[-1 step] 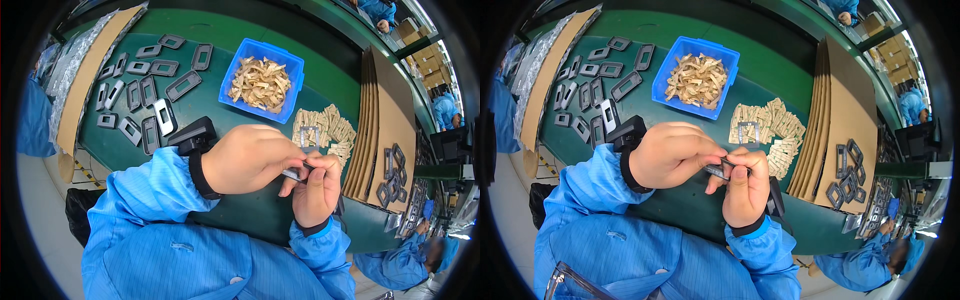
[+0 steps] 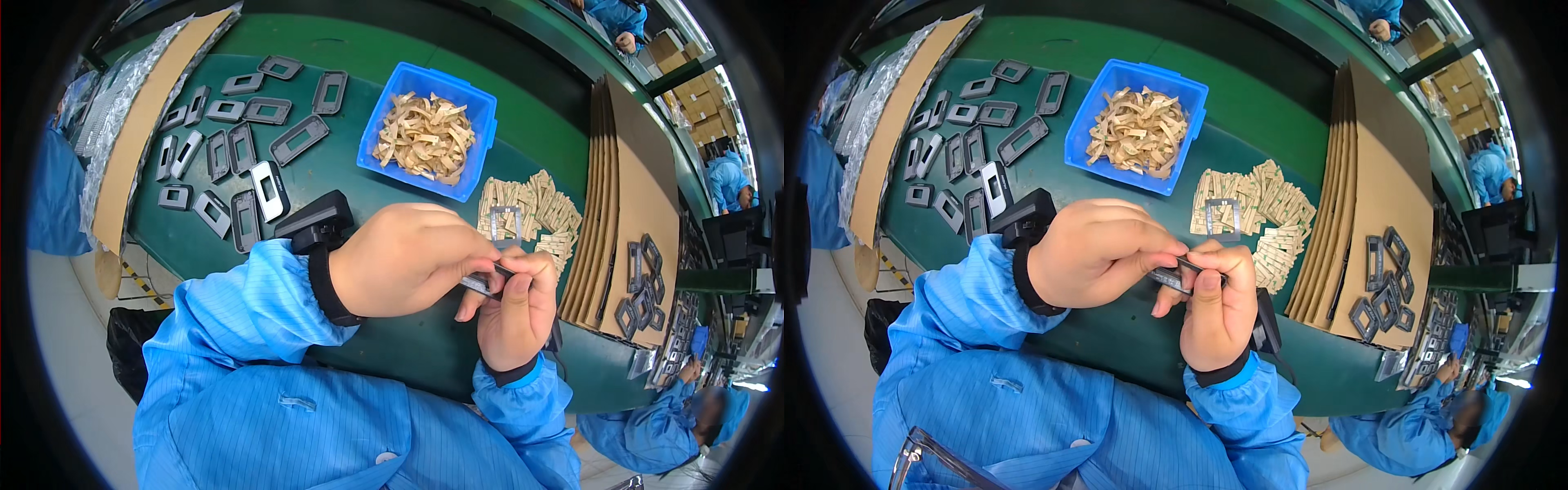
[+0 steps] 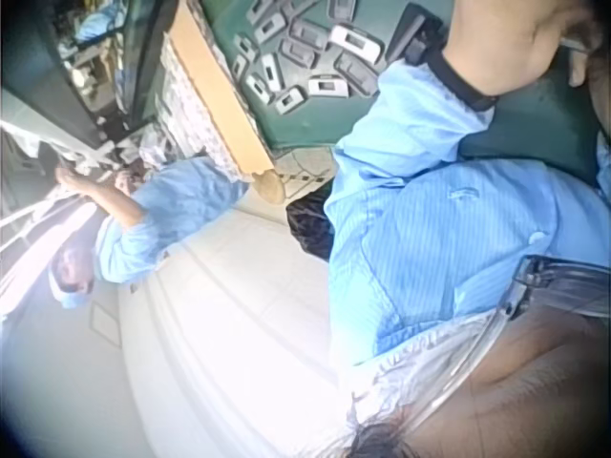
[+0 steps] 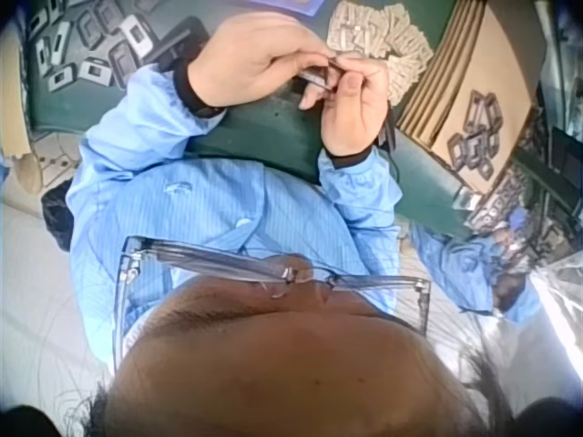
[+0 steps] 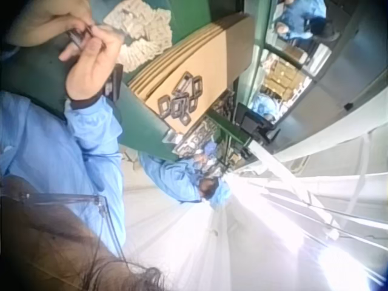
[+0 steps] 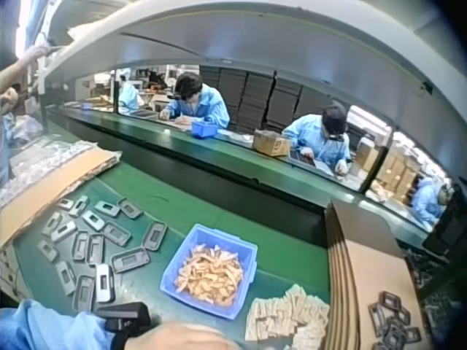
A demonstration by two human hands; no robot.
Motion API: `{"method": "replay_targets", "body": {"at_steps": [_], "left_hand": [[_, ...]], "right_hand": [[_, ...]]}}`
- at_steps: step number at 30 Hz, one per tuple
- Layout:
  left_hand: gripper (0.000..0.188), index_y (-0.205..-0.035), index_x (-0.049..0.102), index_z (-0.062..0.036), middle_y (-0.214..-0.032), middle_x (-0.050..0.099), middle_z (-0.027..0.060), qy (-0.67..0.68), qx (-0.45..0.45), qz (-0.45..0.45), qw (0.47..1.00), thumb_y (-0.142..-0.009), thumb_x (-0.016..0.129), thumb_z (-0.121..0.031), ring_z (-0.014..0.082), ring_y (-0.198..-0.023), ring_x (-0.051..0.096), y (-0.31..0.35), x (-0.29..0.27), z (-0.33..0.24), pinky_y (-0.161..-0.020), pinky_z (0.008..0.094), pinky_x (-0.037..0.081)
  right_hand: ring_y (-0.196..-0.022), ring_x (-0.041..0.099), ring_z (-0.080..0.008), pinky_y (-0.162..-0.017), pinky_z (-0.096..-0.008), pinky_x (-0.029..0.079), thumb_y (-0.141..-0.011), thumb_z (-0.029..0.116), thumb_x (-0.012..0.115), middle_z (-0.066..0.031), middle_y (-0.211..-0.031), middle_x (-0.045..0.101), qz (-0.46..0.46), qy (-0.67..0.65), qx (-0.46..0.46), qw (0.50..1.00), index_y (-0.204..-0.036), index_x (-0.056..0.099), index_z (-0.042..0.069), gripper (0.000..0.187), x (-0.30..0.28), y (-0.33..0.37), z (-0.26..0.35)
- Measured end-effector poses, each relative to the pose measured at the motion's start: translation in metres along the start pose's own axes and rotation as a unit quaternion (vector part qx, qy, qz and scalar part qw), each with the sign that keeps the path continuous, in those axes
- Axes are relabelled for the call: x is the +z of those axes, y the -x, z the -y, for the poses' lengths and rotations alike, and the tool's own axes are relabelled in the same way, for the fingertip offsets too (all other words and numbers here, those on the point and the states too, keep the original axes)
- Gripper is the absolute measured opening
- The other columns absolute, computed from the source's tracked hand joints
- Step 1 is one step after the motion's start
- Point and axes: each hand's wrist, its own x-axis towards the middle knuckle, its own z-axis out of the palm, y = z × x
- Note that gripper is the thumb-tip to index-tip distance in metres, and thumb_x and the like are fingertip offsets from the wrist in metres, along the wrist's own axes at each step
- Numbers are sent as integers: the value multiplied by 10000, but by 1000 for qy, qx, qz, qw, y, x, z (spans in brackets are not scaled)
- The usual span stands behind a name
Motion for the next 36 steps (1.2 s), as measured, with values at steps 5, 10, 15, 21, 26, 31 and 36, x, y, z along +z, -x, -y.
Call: {"method": "replay_targets", "body": {"at_steps": [5,10,15,21,26,31,36], "left_hand": [[181,-984,701,-26,-820,696,122,2,-29,9,1000,-809,689,21,299,-740,683,1,-1,0,-641,365,530],[267,-1038,688,-29,-861,700,123,-3,-27,25,999,-795,633,67,302,-763,682,2,-1,5,-663,367,534],[311,-1059,686,-35,-864,701,126,-12,-17,34,999,-776,624,77,301,-766,685,3,1,3,-662,373,541],[325,-1070,688,-36,-861,701,125,-25,-1,39,999,-770,630,75,301,-769,690,3,2,1,-667,374,546],[313,-1078,689,-38,-860,703,126,-23,6,34,999,-785,640,61,300,-758,688,3,1,4,-660,368,543],[238,-1057,702,-33,-842,702,131,-13,-27,32,999,-834,643,29,294,-730,682,3,1,5,-644,356,532],[210,-1047,703,-26,-827,700,129,-12,-49,19,999,-854,635,19,293,-718,679,1,-1,3,-636,357,529]], "right_hand": [[-635,579,-182,-564,-292,525,-1068,283,426,-84,-923,502,-12,-31,31,999,-1136,455,34,261,0,0,1],[-601,570,-162,-548,-277,509,-1037,151,497,-90,-945,515,-39,-46,65,996,-1110,452,33,146,2,-2,3],[-577,553,-126,-503,-245,476,-966,-19,564,-84,-920,522,-69,-7,75,995,-1064,451,38,160,2,-5,4],[-557,506,-87,-449,-218,430,-929,-69,603,-64,-839,516,-62,33,55,996,-1010,459,44,200,1,-6,4],[-570,527,-128,-488,-241,458,-1035,147,514,-76,-832,513,-48,-2,44,998,-1060,480,33,121,-2,-6,3],[-576,540,-162,-511,-261,482,-1067,334,417,-78,-829,506,-38,-63,74,995,-1114,487,22,324,-7,-6,2],[-568,537,-149,-518,-261,486,-1047,277,498,-82,-866,534,-64,-154,84,982,-1167,488,7,295,-1,-10,9]]}}
